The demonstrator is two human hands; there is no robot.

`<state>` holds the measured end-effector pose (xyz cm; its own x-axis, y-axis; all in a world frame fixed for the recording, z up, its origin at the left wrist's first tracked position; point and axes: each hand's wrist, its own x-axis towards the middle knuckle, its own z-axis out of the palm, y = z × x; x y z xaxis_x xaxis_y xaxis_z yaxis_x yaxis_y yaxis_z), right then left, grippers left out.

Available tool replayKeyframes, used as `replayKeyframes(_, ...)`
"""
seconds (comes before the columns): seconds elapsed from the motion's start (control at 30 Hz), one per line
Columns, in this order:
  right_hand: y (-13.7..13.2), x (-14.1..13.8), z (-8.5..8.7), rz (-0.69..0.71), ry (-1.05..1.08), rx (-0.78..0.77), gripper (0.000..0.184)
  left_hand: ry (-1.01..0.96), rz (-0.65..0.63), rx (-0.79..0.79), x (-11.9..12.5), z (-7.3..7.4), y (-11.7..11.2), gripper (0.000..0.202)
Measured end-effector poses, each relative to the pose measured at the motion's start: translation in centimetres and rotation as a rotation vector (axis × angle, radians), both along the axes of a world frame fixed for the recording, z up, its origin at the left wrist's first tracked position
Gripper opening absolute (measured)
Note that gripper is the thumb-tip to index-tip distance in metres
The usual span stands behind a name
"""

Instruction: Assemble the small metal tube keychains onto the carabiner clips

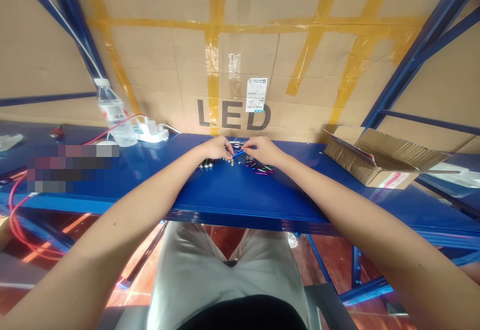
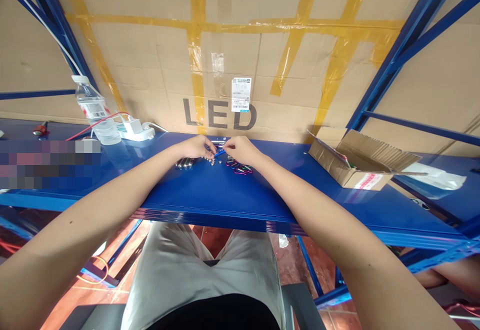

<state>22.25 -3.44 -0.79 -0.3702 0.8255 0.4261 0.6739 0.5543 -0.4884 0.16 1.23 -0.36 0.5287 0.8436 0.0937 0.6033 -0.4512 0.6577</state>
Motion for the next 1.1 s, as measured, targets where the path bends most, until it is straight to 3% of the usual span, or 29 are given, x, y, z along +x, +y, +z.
replayKeyframes(0.33, 0.2, 0.4, 0.0, -0.014, -0.042, 0.024, 0.021, 0.032, 0.024, 0.035, -0.1, 0.2, -0.1, 0.016)
replayKeyframes(0.57, 0.4, 0.7, 0.3, 0.0, 0.031, 0.036, 0.019, -0.13, 0.015, 0.046, -0.3, 0.1, 0.0, 0.02)
replayKeyframes(0.77, 0.8, 2.0, 0.7, -0.119, 0.173, 0.016, 0.009, -0.03, 0.046, 0.101, -1.1, 0.0, 0.6, 0.01)
replayKeyframes(0.9, 1.1, 3.5, 0.7, -0.177, 0.163, 0.012, 0.007, 0.08, -0.072, 0.083, -1.6, 0.3, 0.4, 0.033)
replayKeyframes(1.1, 1.5, 5.1, 0.9, -0.273, 0.21, 0.002, 0.007, 0.126, -0.128, 0.105, -1.5, 0.9, -0.4, 0.06)
